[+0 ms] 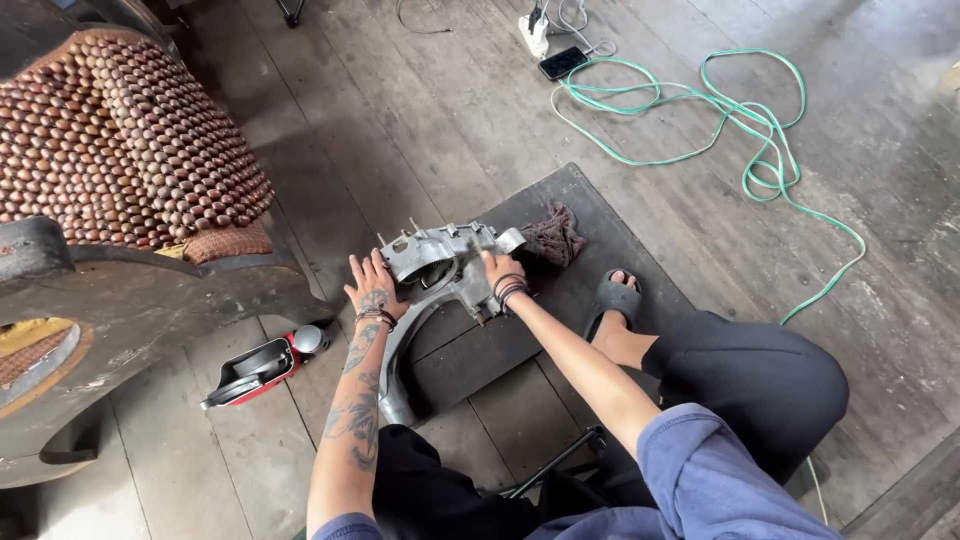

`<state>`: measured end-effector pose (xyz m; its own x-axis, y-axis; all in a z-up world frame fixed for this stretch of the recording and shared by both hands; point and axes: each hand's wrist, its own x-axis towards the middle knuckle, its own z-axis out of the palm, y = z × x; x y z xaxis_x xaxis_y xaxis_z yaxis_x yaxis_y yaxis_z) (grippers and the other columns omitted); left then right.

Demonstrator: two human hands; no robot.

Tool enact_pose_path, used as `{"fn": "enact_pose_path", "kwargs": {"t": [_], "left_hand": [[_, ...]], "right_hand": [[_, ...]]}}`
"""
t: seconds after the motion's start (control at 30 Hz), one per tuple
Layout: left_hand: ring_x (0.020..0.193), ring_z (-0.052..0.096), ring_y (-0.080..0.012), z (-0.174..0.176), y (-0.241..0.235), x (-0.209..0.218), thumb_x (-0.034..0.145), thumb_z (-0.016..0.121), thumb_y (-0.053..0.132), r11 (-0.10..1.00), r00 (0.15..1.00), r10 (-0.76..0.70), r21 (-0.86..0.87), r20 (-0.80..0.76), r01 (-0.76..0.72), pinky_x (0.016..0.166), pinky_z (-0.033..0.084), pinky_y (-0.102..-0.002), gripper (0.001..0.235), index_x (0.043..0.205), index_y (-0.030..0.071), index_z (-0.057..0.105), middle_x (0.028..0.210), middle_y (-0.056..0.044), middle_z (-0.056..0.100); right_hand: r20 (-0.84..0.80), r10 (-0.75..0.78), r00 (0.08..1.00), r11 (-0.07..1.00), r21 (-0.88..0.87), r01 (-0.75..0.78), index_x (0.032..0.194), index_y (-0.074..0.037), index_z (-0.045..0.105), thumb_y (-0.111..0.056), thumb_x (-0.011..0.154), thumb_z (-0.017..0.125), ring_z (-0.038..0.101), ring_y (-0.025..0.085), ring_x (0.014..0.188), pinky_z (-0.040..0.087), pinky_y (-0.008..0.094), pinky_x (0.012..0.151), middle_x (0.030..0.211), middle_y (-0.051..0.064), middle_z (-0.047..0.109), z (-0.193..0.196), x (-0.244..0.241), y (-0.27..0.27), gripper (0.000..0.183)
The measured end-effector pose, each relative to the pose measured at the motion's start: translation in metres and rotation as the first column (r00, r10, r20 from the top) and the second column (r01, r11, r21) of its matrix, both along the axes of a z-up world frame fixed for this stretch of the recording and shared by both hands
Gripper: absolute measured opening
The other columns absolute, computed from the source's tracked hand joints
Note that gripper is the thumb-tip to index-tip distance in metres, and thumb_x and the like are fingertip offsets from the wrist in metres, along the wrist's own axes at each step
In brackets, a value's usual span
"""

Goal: Cleaning a motorcycle engine casing using a small hand tool to remove debris from crevices.

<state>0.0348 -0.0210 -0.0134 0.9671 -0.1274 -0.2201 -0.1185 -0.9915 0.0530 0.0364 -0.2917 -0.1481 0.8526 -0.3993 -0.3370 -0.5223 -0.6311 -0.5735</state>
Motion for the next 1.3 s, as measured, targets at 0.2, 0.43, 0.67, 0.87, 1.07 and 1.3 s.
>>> {"fn": "enact_pose_path", "kwargs": {"t": [0.2, 0.43, 0.67, 0.87, 1.07, 1.3], "left_hand": [[0.158, 0.000, -0.0370, 0.018, -0.004, -0.008, 0.068, 0.092, 0.042, 1.000, 1.000, 0.015, -0.027, -0.004, -0.016, 0.116, 0.037, -0.061, 0.136, 0.164, 0.004, 0.004, 0.163, -0.019, 0.028], [0.158, -0.001, -0.0361, 0.022, -0.001, -0.009, 0.068, 0.092, 0.039, 0.997, 1.000, 0.020, -0.073, -0.017, -0.021, 0.116, 0.036, -0.062, 0.136, 0.164, 0.004, 0.002, 0.165, -0.020, 0.025], [0.159, -0.002, -0.0353, 0.018, -0.002, -0.006, 0.066, 0.093, 0.039, 0.996, 1.000, 0.030, -0.083, 0.005, -0.029, 0.116, 0.036, -0.063, 0.137, 0.164, 0.005, 0.003, 0.165, -0.020, 0.026], [0.159, -0.003, -0.0366, 0.016, 0.000, -0.007, 0.066, 0.093, 0.041, 0.997, 1.000, 0.030, -0.068, 0.007, -0.029, 0.115, 0.036, -0.063, 0.139, 0.164, 0.005, 0.001, 0.165, -0.022, 0.023], [0.159, -0.002, -0.0375, 0.011, -0.007, -0.003, 0.066, 0.094, 0.039, 0.996, 0.999, 0.032, -0.082, 0.006, -0.032, 0.115, 0.037, -0.062, 0.138, 0.164, 0.004, 0.004, 0.164, -0.023, 0.025], [0.159, -0.002, -0.0368, 0.011, -0.005, -0.006, 0.065, 0.094, 0.040, 0.996, 1.000, 0.030, -0.080, 0.007, -0.030, 0.116, 0.036, -0.061, 0.138, 0.164, 0.005, 0.003, 0.164, -0.022, 0.025]], "right_hand": [[0.035, 0.132, 0.991, 0.991, -0.019, -0.131, 0.110, -0.015, 0.077, -0.060, 0.102, 0.037, 0.067, 0.043, 0.116, 0.053, 0.053, 0.101, 0.107, 0.025, 0.075, 0.026, 0.008, -0.002, 0.060], [-0.005, 0.226, 0.974, 0.971, -0.083, -0.226, 0.109, -0.011, 0.077, -0.057, 0.102, 0.036, 0.066, 0.043, 0.119, 0.052, 0.054, 0.102, 0.111, 0.025, 0.075, 0.024, 0.041, -0.008, 0.062], [-0.055, 0.282, 0.958, 0.953, -0.101, -0.286, 0.116, -0.012, 0.076, -0.054, 0.104, 0.035, 0.066, 0.042, 0.120, 0.054, 0.054, 0.100, 0.114, 0.022, 0.075, 0.078, 0.007, 0.002, 0.059], [-0.051, 0.217, 0.975, 0.959, -0.178, -0.222, 0.103, -0.007, 0.079, -0.054, 0.103, 0.037, 0.071, 0.041, 0.111, 0.057, 0.052, 0.093, 0.102, 0.024, 0.076, -0.017, 0.043, -0.042, 0.063], [-0.009, 0.257, 0.966, 0.960, -0.114, -0.257, 0.114, -0.019, 0.076, -0.058, 0.102, 0.036, 0.068, 0.040, 0.118, 0.054, 0.054, 0.099, 0.110, 0.017, 0.077, 0.033, 0.023, 0.006, 0.058], [-0.128, 0.061, 0.990, 0.979, -0.184, -0.085, 0.114, -0.005, 0.076, -0.054, 0.102, 0.041, 0.068, 0.040, 0.118, 0.055, 0.051, 0.099, 0.115, 0.022, 0.074, -0.063, 0.051, -0.061, 0.062]]}}
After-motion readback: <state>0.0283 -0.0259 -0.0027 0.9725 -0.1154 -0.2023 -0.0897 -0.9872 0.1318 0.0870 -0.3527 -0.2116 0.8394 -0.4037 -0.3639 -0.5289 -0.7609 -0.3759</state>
